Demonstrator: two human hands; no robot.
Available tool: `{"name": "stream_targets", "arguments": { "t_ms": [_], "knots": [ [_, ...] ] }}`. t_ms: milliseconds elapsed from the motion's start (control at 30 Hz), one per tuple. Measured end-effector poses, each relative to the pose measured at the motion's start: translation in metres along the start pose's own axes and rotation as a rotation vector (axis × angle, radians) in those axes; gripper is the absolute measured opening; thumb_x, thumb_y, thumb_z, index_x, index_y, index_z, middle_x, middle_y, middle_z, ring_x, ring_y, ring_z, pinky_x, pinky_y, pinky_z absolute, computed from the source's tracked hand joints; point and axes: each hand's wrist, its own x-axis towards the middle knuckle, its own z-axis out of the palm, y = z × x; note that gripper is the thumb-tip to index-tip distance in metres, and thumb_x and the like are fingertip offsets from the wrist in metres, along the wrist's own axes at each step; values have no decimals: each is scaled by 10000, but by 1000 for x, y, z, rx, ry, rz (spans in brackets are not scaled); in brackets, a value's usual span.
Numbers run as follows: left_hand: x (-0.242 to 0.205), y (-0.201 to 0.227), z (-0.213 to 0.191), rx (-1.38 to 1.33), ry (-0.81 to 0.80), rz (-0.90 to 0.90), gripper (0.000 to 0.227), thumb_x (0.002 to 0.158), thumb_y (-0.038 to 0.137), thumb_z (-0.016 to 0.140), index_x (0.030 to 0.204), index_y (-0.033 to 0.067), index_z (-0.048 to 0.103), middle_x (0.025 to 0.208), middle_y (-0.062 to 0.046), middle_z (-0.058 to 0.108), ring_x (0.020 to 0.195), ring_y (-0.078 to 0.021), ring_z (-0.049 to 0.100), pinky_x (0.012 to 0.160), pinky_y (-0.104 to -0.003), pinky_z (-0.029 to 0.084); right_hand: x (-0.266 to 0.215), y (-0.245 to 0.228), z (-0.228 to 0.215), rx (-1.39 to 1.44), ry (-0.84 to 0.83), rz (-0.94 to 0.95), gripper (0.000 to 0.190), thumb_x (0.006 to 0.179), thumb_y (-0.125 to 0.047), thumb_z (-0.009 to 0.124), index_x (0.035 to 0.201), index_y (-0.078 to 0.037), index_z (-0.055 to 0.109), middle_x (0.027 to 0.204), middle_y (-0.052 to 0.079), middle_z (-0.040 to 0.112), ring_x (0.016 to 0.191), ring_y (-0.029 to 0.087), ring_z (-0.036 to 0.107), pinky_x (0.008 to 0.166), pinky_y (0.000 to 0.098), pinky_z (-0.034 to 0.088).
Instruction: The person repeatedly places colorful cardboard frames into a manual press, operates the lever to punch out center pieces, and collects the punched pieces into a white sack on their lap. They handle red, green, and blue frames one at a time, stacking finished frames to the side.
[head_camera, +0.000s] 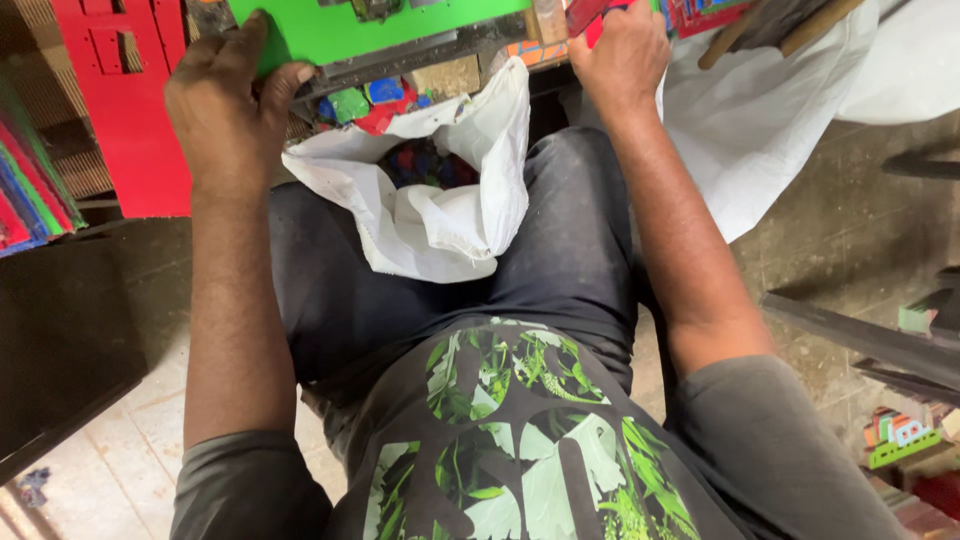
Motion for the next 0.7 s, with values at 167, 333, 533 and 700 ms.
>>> {"name": "stream_targets", "arguments": {
  "t_ms": [167, 333, 533, 700],
  "knots": [
    [0, -2, 1, -64, -19, -65, 518, 889, 254, 924, 1272, -34, 728, 1002, -168, 716, 813, -291, 696, 694, -401, 559, 4, 0, 16, -17, -12, 34, 323, 738, -295, 837, 803, 10, 752, 959, 220, 671, 839, 418, 637, 711, 514, 524],
    [4, 0, 3, -45, 6, -9, 512, 876, 252, 925, 1255, -26, 721, 994, -161, 710, 854, -333, 686, 730, -438, 544, 11, -8, -22, 58, 73, -25, 280, 759, -303, 857, 869, -57, 780, 884, 162, 690, 818, 370, 663, 723, 481, 531],
    [1, 0, 3, -62, -6, -59, 517, 867, 264, 919, 1278, 20, 723, 1004, -182, 706, 846, -364, 682, 709, -458, 532, 6, -73, -162, 468, 375, -39, 55, 971, 0, 775, 942, 10, 729, 888, 122, 684, 800, 314, 631, 741, 415, 485],
    [3, 0, 0, -81, 7, -45, 503, 864, 258, 920, 1270, 31, 729, 1029, -207, 700, 883, -387, 685, 722, -466, 540, 0, -145, -179, 493, 176, -466, 300, 882, 4, 803, 1160, 36, 695, 1070, 178, 629, 986, 378, 618, 838, 467, 520]
  ]
}}
